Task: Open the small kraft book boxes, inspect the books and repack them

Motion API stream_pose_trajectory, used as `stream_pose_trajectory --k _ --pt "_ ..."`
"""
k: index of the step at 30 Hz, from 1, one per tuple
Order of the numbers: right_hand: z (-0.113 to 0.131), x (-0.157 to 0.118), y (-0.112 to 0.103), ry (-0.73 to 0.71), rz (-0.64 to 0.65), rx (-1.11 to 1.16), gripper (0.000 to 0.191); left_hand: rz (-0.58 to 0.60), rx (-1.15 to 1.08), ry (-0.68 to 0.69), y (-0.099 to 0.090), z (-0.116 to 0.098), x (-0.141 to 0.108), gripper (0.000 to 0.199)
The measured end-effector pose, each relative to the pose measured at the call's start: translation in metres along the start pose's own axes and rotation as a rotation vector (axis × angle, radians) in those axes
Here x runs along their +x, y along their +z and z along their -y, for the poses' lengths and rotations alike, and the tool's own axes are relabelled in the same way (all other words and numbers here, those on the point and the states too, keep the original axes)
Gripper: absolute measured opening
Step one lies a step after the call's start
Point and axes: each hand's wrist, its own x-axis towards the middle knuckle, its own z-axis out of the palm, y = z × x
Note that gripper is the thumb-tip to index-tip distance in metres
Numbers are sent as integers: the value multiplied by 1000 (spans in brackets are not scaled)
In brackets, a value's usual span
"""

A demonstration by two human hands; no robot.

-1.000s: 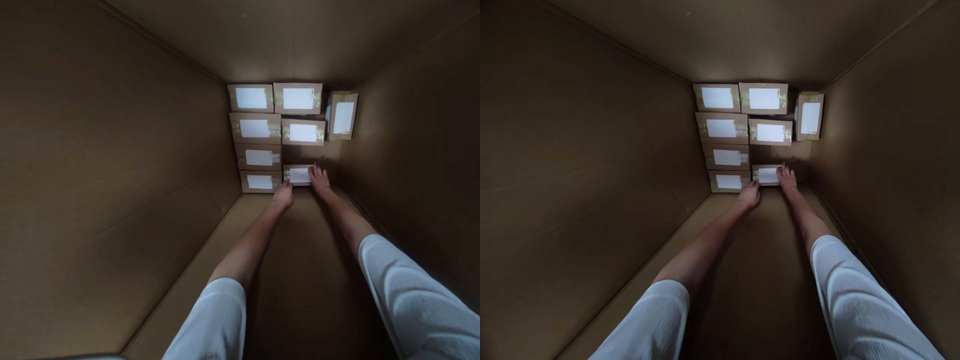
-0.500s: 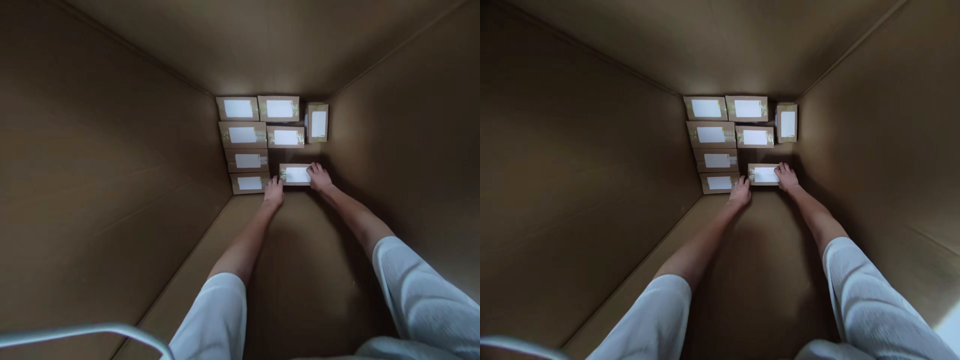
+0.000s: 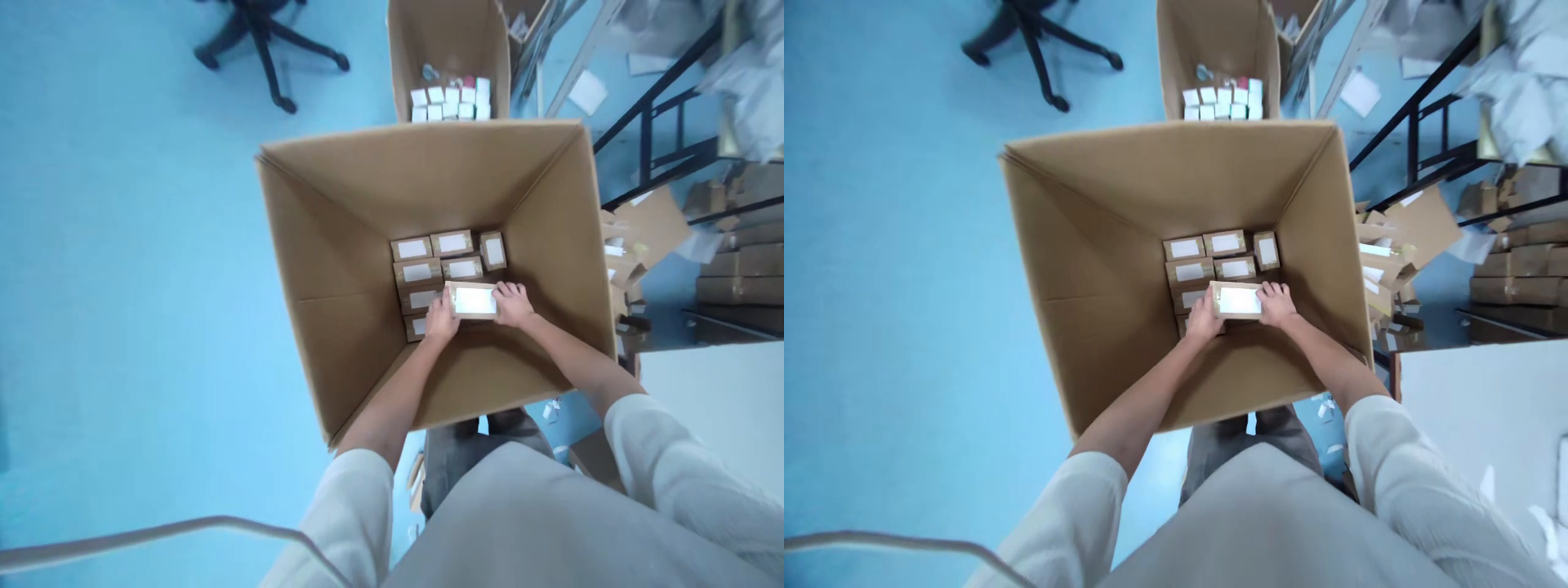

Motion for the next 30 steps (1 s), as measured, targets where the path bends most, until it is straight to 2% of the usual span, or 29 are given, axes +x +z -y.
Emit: stream_pose_trajectory --k 5,10,14,18,21,24,27,30 --pt "26 -74 -50 128 -144 21 84 -120 18 161 -64 -22 -58 95" --pt "39 -137 -83 222 -250 136 88 -197 46 286 -116 -54 -96 90" --pt "31 -183 -104 247 -412 166 84 -303 28 448 -145 -83 -111 91" --pt "11 -229 -115 256 -571 162 85 -395 -6 613 -162 -121 -123 94" --pt "-12 -266 -113 295 -697 177 84 -412 -24 746 -168 -161 -135 89" --pt "-41 -307 -103 349 -774 183 86 -406 -24 855 -162 -210 -148 83" --pt "-72 -352 -82 433 -795 191 90 -369 -5 947 -139 -262 -159 78" --pt "-97 -400 -55 546 -778 215 91 -299 22 1037 -102 -314 -167 76"
